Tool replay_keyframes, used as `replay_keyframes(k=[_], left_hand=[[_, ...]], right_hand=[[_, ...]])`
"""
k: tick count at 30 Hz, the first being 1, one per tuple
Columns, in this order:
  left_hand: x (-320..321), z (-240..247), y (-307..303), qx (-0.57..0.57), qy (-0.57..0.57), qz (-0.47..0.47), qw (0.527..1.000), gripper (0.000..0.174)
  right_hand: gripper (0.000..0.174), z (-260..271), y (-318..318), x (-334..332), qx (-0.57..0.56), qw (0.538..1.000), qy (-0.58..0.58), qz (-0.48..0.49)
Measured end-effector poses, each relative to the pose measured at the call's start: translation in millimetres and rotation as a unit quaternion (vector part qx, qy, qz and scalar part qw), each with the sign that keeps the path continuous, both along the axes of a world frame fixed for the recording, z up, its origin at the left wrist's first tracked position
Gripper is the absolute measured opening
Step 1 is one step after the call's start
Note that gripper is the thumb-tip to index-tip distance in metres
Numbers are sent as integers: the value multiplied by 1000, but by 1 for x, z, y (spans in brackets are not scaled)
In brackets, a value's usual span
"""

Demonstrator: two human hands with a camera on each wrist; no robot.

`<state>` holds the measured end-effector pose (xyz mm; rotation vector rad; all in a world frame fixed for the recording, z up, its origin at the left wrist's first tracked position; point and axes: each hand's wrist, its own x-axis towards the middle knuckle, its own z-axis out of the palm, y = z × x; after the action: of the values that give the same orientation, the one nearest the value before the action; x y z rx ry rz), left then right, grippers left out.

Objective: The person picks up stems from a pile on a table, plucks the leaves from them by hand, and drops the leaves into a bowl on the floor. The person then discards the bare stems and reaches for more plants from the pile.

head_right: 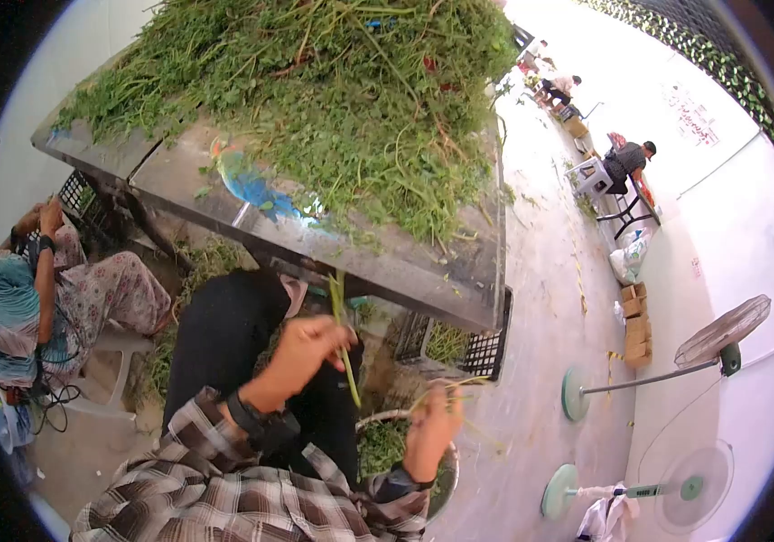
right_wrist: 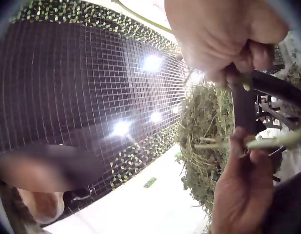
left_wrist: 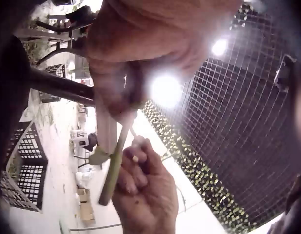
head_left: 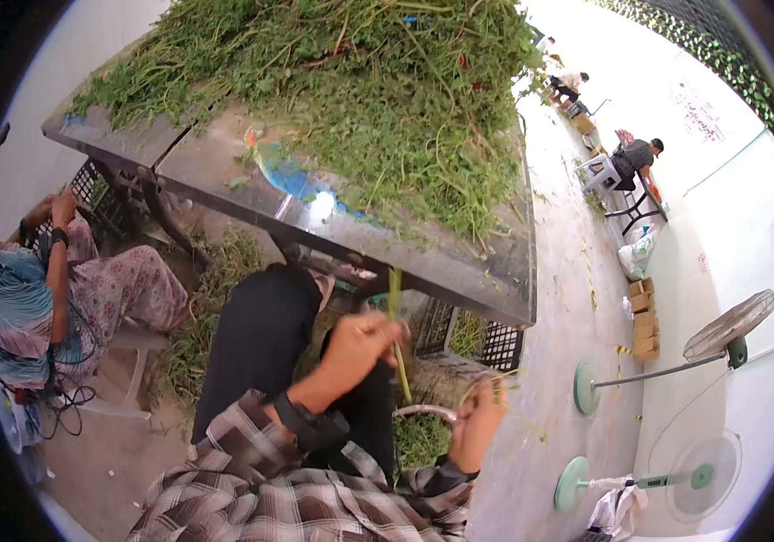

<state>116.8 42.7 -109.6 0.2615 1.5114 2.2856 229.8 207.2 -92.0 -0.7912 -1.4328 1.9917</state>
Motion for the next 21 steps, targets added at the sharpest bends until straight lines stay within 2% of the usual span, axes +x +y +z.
replay_keyframes(k=[2,4,6,7,8,9,11,12,14,18,21], left_hand=[[-11,11,-13,-6,-42,27,999,25],[-12,13,-14,59,-99,20,993,25],[-8,13,-10,94,-104,-1,990,25],[-1,10,-8,84,-126,-7,988,25],[-1,10,-5,99,-117,-23,988,25],[-1,10,-3,116,-104,-39,987,24],[3,12,-1,117,-100,-51,987,23],[4,13,-2,72,-72,-65,993,21],[5,16,-1,-19,-6,-73,997,18],[6,15,0,-34,60,-66,995,17],[9,15,2,-27,58,-68,996,17]], right_hand=[[6,2,19,4,-6,1000,4,-25],[4,8,21,4,-22,999,17,-14],[11,11,6,1,24,997,21,67],[15,13,-4,0,57,992,-13,108],[19,15,-13,-4,92,984,-36,151],[19,14,-22,-7,87,985,-42,146],[23,13,-37,-9,78,969,-70,224],[23,13,-42,-10,77,969,-69,223],[24,13,-47,-12,32,957,-69,280],[26,6,-39,-7,-29,950,-91,297],[23,10,-34,-5,-5,934,-95,344]])
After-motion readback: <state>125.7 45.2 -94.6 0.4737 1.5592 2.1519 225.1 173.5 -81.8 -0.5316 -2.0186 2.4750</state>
